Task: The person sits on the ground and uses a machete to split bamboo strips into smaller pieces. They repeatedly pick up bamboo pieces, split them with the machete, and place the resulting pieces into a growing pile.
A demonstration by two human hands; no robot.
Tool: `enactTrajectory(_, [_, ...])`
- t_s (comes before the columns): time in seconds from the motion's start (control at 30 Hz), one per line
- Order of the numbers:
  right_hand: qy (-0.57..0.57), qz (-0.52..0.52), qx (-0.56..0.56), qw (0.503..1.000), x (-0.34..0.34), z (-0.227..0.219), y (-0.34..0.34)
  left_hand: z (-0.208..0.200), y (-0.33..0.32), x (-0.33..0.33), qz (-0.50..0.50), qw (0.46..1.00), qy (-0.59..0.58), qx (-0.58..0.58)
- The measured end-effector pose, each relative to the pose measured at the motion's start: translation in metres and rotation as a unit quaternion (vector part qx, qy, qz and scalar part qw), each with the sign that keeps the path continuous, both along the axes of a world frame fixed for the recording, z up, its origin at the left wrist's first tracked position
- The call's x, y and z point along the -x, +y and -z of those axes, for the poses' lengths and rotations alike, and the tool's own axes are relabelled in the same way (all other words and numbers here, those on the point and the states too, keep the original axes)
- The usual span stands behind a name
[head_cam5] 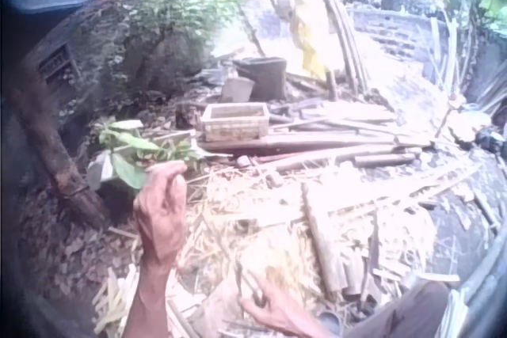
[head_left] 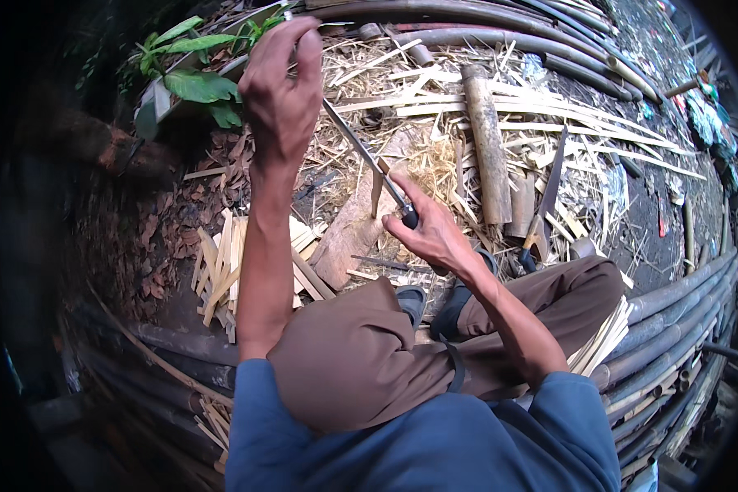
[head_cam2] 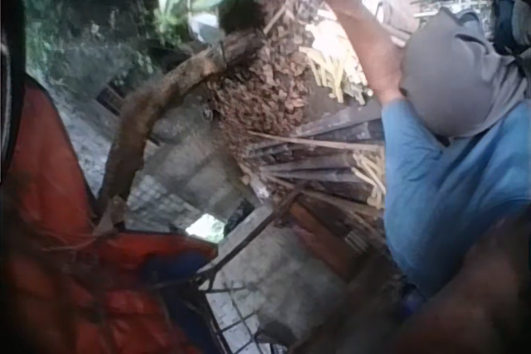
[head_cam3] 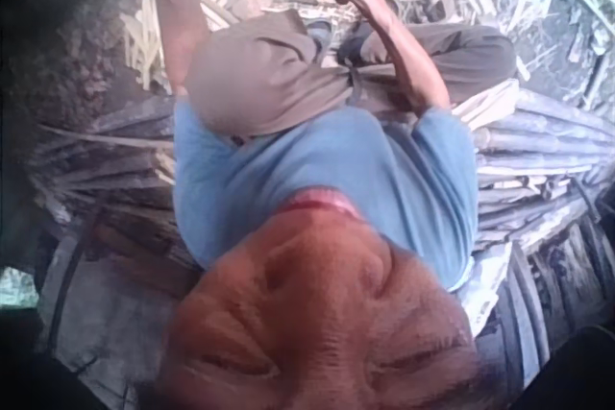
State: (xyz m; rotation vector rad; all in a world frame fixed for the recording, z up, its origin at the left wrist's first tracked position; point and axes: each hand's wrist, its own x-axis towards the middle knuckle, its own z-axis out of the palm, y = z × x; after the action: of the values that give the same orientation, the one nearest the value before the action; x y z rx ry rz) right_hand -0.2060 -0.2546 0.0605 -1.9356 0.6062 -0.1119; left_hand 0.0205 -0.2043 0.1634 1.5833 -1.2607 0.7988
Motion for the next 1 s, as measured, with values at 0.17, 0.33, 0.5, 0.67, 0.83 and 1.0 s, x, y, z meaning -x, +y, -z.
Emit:
enactTrajectory(0.17, [-0.013, 0.023, 0.059, 0.998, -0.008, 0.028, -0.016, 0.033, -0.043, -0.013, 0.107, 0.987, -0.034, -0.113])
enactTrajectory(0.33, [0.024, 0.031, 0.098, 0.994, -0.017, 0.034, -0.047, 0.091, -0.042, 0.025, 0.175, 0.971, 0.019, -0.162])
enactTrajectory(0.5, [-0.010, 0.019, -0.025, 0.999, -0.021, 0.031, -0.055, 0.110, -0.036, 0.039, 0.159, 0.955, 0.124, -0.216])
enactTrajectory(0.67, [0.029, 0.037, -0.050, 0.998, -0.021, 0.051, -0.058, 0.128, -0.052, 0.039, 0.173, 0.949, 0.159, -0.211])
enactTrajectory(0.83, [-0.012, 0.032, 0.020, 0.999, -0.026, 0.067, -0.065, 0.161, -0.082, 0.033, 0.156, 0.949, 0.261, -0.081])
enactTrajectory(1.0, [-0.044, 0.062, 0.054, 0.996, -0.025, 0.077, -0.067, 0.174, -0.105, 0.036, 0.099, 0.978, 0.173, 0.058])
